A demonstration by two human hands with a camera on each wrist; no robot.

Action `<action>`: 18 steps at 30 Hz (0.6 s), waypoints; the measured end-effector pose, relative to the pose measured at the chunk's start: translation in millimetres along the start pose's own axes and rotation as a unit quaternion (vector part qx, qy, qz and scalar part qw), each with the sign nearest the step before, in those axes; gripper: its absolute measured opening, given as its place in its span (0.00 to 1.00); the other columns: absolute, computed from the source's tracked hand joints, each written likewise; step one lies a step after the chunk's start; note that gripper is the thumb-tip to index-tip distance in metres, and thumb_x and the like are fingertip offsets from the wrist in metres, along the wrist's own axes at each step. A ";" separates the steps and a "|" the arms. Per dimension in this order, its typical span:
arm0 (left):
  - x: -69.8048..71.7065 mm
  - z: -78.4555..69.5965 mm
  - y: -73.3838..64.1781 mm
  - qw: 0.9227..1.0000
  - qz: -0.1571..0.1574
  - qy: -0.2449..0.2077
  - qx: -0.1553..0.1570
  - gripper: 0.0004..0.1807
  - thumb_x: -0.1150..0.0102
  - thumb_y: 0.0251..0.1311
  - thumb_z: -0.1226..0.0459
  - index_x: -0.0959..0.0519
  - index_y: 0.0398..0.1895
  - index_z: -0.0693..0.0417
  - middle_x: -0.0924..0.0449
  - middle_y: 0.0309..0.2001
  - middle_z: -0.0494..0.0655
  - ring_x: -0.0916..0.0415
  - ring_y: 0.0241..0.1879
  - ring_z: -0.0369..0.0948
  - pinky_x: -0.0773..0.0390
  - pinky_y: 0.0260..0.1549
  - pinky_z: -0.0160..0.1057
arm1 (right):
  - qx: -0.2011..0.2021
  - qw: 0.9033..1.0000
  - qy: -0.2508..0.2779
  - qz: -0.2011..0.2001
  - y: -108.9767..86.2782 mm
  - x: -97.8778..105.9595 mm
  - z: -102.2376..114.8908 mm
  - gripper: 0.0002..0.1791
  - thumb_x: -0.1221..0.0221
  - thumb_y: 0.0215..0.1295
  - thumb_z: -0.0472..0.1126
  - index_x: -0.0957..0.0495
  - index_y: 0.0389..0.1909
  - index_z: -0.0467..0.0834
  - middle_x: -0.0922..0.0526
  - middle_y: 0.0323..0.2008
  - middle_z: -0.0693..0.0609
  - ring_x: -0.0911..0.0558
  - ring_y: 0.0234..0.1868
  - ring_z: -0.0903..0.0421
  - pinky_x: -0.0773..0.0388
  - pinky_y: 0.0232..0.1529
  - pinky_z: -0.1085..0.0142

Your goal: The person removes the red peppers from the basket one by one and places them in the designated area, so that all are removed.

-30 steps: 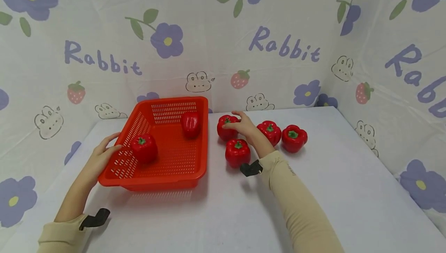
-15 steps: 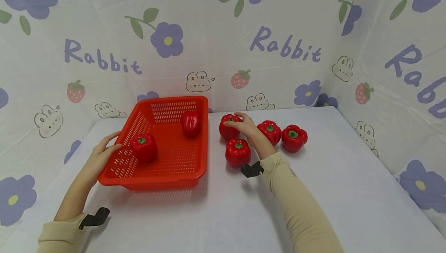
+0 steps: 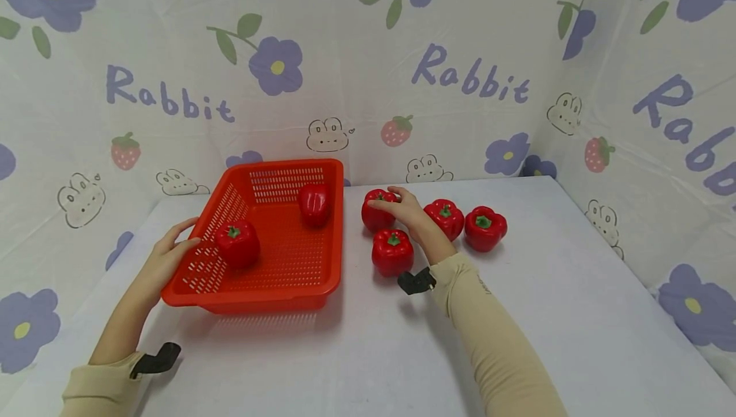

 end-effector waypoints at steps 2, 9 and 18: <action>0.3 0.8 0.4 1.000 0.001 0.000 0.001 0.32 0.60 0.74 0.55 0.51 0.78 0.48 0.31 0.61 0.75 0.18 0.34 0.30 0.15 0.34 0.34 | 0.000 1.000 -0.001 -0.001 -0.7 0.0 0.2 0.46 0.39 0.63 0.53 0.51 0.77 0.48 0.48 0.76 0.42 0.46 0.76 0.43 0.44 0.74 0.47; 0.7 3.9 1.2 1.000 0.004 0.001 0.007 0.32 0.60 0.74 0.54 0.52 0.78 0.46 0.32 0.63 0.73 0.18 0.37 0.32 0.14 0.35 0.37 | -0.001 1.000 0.001 -0.004 -4.4 0.0 0.6 0.47 0.39 0.62 0.54 0.52 0.77 0.49 0.49 0.77 0.42 0.51 0.77 0.43 0.49 0.75 0.41; 0.1 2.5 1.0 1.000 -0.001 0.002 -0.002 0.31 0.60 0.74 0.55 0.51 0.78 0.48 0.31 0.61 0.75 0.19 0.34 0.29 0.15 0.34 0.34 | 0.024 1.000 0.015 -0.009 -10.2 -0.2 13.2 0.48 0.40 0.63 0.56 0.55 0.78 0.50 0.53 0.78 0.45 0.51 0.78 0.44 0.51 0.75 0.41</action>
Point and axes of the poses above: each hand's wrist, its own y-axis towards the middle knuckle, its own x-axis out of the back of the hand, z = x × y, the point moved 2 cm from there along y, towards the middle knuckle
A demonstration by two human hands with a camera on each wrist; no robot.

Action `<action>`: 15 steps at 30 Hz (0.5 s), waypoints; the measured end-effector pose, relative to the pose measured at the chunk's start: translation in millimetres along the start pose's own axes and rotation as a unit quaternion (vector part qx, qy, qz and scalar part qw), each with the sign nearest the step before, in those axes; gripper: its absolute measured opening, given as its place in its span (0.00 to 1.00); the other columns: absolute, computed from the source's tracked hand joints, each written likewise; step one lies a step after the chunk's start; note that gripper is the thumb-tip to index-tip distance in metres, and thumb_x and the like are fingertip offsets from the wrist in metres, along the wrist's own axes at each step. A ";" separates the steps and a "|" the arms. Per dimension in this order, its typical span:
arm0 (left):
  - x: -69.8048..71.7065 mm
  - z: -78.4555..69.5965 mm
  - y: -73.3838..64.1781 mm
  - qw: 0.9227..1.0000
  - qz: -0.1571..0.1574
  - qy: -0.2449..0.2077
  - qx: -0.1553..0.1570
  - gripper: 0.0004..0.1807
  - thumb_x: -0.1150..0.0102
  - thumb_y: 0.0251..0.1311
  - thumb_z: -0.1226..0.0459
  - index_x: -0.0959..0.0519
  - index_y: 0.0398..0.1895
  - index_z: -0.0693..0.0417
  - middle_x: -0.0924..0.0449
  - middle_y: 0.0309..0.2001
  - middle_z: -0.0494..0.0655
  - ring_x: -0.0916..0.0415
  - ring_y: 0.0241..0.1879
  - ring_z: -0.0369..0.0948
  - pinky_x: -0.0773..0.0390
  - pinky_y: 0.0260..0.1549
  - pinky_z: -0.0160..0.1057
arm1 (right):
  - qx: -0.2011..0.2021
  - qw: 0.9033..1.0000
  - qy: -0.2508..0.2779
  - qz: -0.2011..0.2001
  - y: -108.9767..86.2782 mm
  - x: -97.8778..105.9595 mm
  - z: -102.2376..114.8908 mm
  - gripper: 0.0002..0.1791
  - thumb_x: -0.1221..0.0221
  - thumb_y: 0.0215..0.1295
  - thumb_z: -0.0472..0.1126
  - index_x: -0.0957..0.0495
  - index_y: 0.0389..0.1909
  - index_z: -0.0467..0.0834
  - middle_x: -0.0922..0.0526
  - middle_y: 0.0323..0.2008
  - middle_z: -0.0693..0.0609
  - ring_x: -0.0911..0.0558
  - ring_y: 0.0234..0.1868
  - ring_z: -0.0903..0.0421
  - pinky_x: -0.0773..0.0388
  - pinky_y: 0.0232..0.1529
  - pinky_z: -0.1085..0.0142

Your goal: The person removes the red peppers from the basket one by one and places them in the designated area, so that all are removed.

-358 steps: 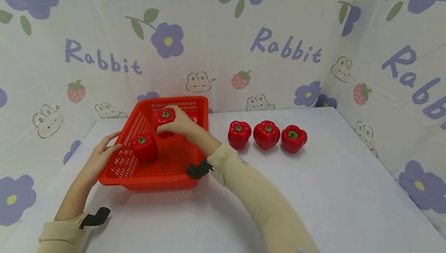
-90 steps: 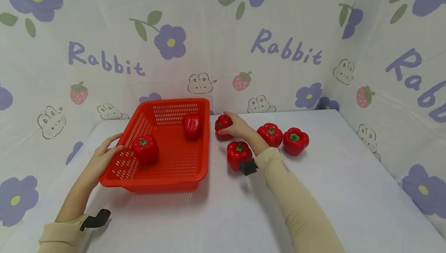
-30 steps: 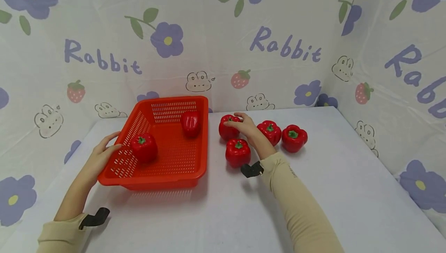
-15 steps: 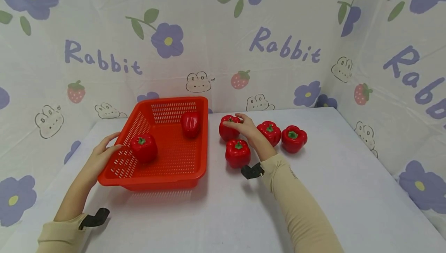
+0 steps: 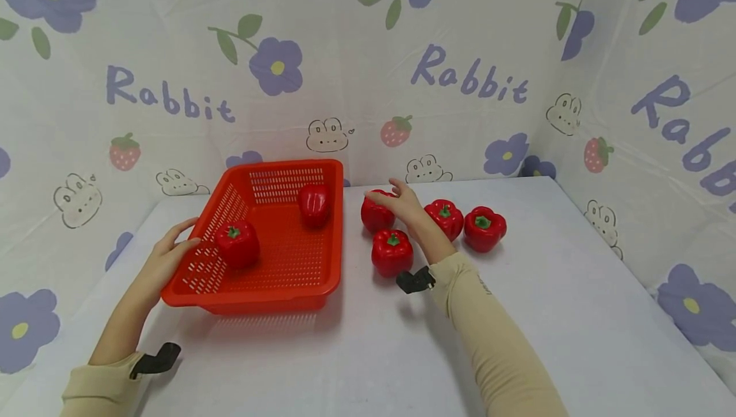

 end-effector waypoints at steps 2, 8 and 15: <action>0.0 -0.4 0.2 1.000 0.002 0.000 0.000 0.32 0.60 0.75 0.55 0.51 0.78 0.48 0.31 0.61 0.75 0.19 0.35 0.29 0.15 0.34 0.34 | 0.007 1.000 0.002 -0.005 0.2 -1.0 3.8 0.48 0.40 0.64 0.56 0.55 0.78 0.50 0.53 0.78 0.45 0.51 0.78 0.45 0.50 0.75 0.42; 0.3 0.2 0.2 1.000 0.006 0.003 0.008 0.32 0.60 0.75 0.54 0.53 0.78 0.47 0.32 0.62 0.73 0.18 0.37 0.32 0.15 0.36 0.36 | 0.026 0.999 -0.003 -0.035 -3.0 -7.0 17.9 0.49 0.39 0.61 0.58 0.55 0.78 0.52 0.53 0.78 0.46 0.51 0.78 0.45 0.47 0.74 0.41; 0.2 0.9 0.4 1.000 0.006 0.003 0.009 0.32 0.60 0.75 0.54 0.53 0.78 0.47 0.33 0.63 0.73 0.18 0.38 0.32 0.15 0.36 0.36 | 0.065 0.995 0.003 -0.080 -10.3 -14.2 38.4 0.51 0.37 0.60 0.57 0.56 0.77 0.55 0.55 0.79 0.47 0.52 0.78 0.46 0.49 0.74 0.40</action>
Point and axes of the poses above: each hand's wrist, its own y-axis towards the middle knuckle, its own x-axis out of the back of the hand, z = x × y, the point moved 2 cm from there along y, towards the middle knuckle
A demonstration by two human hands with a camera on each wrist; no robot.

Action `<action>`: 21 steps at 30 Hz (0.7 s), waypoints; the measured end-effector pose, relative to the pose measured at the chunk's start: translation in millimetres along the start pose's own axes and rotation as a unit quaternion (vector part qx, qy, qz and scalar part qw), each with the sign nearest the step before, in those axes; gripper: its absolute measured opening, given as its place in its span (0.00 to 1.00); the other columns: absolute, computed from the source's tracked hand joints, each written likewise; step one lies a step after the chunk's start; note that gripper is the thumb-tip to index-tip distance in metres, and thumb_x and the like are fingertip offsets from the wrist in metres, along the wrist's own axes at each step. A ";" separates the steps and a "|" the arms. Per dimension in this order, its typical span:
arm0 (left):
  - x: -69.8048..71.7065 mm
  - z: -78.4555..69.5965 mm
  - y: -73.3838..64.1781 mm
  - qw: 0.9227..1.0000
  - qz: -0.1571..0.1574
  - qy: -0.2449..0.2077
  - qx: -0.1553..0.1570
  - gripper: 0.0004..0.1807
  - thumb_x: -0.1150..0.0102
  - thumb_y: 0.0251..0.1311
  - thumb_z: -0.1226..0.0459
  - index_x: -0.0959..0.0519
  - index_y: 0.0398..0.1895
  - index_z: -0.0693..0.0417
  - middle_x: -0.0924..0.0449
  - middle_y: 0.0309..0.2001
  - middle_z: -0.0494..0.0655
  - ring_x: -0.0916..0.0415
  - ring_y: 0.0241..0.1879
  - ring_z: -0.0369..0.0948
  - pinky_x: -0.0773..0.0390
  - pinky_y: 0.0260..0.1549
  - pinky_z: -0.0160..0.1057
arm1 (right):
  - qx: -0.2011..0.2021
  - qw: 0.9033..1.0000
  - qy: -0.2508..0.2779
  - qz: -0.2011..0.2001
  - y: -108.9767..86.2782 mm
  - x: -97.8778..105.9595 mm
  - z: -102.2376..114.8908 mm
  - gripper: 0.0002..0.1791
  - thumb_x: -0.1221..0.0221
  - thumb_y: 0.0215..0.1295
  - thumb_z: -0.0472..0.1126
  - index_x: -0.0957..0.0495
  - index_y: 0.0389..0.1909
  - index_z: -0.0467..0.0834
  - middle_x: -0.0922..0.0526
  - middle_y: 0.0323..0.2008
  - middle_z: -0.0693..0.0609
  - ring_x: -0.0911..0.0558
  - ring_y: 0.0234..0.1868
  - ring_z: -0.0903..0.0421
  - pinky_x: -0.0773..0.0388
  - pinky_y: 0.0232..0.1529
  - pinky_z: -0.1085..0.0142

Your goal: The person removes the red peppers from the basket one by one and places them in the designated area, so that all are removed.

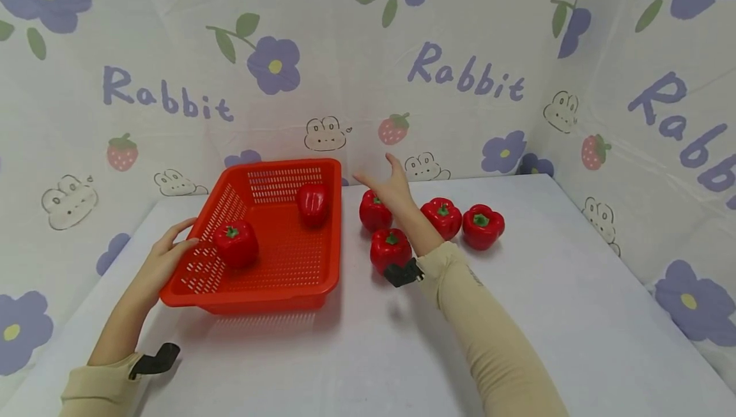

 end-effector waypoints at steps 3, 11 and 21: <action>0.0 0.3 0.4 1.000 0.000 -0.001 0.000 0.32 0.60 0.75 0.54 0.53 0.78 0.47 0.33 0.63 0.74 0.18 0.38 0.31 0.15 0.36 0.36 | 0.022 1.000 0.010 -0.009 -2.6 -5.2 10.2 0.50 0.36 0.60 0.56 0.54 0.77 0.55 0.53 0.78 0.48 0.52 0.78 0.46 0.47 0.74 0.42; -0.1 1.1 0.8 1.000 0.003 -0.002 0.000 0.32 0.61 0.75 0.55 0.53 0.78 0.47 0.33 0.63 0.74 0.17 0.38 0.32 0.14 0.36 0.37 | 0.076 0.996 0.051 0.016 -7.1 -33.0 35.3 0.50 0.33 0.57 0.55 0.50 0.76 0.57 0.48 0.77 0.50 0.46 0.77 0.48 0.41 0.73 0.46; -0.8 1.9 1.1 1.000 -0.003 0.000 -0.001 0.32 0.61 0.75 0.55 0.53 0.78 0.47 0.33 0.63 0.74 0.18 0.37 0.31 0.15 0.35 0.35 | 0.089 0.992 0.058 0.068 -13.4 -74.7 57.0 0.47 0.34 0.58 0.54 0.49 0.76 0.59 0.44 0.76 0.50 0.41 0.75 0.47 0.37 0.71 0.47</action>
Point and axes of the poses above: each hand's wrist, its own y-axis towards the middle knuckle, its own x-axis out of the back of the hand, z = x × y, the point moved 2 cm from there along y, towards the middle knuckle
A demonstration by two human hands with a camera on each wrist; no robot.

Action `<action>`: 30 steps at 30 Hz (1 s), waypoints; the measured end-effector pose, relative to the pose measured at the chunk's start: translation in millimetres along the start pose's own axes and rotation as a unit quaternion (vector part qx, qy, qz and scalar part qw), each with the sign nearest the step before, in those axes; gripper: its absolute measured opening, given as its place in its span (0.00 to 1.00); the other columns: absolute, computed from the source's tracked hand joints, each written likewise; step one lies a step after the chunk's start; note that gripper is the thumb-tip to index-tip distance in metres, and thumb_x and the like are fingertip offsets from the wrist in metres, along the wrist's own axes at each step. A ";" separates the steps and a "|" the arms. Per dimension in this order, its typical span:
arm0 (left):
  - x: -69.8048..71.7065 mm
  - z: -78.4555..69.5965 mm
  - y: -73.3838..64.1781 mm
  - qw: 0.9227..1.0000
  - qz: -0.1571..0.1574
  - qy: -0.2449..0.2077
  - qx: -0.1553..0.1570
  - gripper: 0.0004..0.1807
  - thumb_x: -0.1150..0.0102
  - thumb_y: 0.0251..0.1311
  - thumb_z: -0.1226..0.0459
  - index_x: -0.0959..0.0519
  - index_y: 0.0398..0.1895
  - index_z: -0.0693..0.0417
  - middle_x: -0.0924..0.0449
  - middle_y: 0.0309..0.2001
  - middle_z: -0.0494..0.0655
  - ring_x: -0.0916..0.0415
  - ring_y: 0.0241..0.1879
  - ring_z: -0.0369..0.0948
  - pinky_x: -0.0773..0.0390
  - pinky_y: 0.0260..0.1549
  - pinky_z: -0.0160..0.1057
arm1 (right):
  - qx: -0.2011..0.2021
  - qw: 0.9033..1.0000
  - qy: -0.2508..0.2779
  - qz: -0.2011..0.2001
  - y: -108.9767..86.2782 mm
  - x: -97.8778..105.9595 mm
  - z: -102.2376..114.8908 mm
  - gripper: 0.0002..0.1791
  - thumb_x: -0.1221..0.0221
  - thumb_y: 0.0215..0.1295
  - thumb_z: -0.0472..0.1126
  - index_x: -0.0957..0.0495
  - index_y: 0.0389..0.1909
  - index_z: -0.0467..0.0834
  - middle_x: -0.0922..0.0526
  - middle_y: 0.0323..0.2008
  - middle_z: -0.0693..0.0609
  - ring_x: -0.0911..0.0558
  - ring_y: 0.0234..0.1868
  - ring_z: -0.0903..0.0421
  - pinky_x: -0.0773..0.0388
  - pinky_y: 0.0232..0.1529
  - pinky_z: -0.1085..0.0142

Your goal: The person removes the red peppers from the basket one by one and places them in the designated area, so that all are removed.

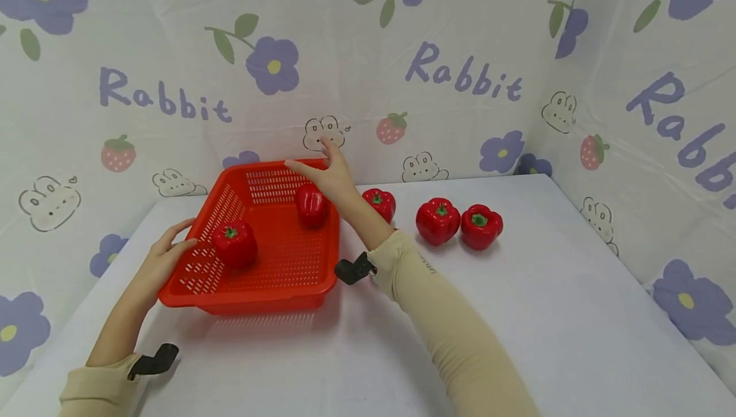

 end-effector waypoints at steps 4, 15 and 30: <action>0.2 -0.5 -0.4 1.000 -0.003 -0.003 -0.006 0.32 0.60 0.75 0.55 0.52 0.78 0.47 0.32 0.62 0.74 0.18 0.35 0.31 0.15 0.34 0.34 | -0.004 1.000 0.002 0.023 3.1 -16.6 2.7 0.48 0.33 0.58 0.55 0.49 0.75 0.60 0.43 0.75 0.52 0.40 0.75 0.49 0.37 0.72 0.48; -1.4 -2.4 -3.1 1.000 -0.015 0.006 -0.016 0.31 0.59 0.74 0.55 0.49 0.77 0.49 0.29 0.59 0.75 0.18 0.33 0.29 0.15 0.33 0.33 | -0.021 0.998 0.005 0.054 8.8 -45.1 -7.4 0.50 0.34 0.58 0.55 0.51 0.77 0.57 0.44 0.76 0.50 0.40 0.75 0.46 0.39 0.72 0.45; -2.6 -2.1 -2.4 1.000 -0.017 0.002 -0.013 0.31 0.59 0.74 0.56 0.49 0.77 0.49 0.29 0.59 0.75 0.19 0.33 0.28 0.17 0.34 0.32 | -0.038 0.996 0.021 0.077 12.2 -71.3 -17.0 0.52 0.33 0.57 0.54 0.53 0.77 0.56 0.46 0.77 0.48 0.44 0.75 0.44 0.45 0.73 0.42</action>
Point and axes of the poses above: each hand's wrist, its own y-axis towards the middle knuckle, its own x-axis out of the back of the hand, z = x × y, the point moved 2 cm from there along y, towards the middle knuckle
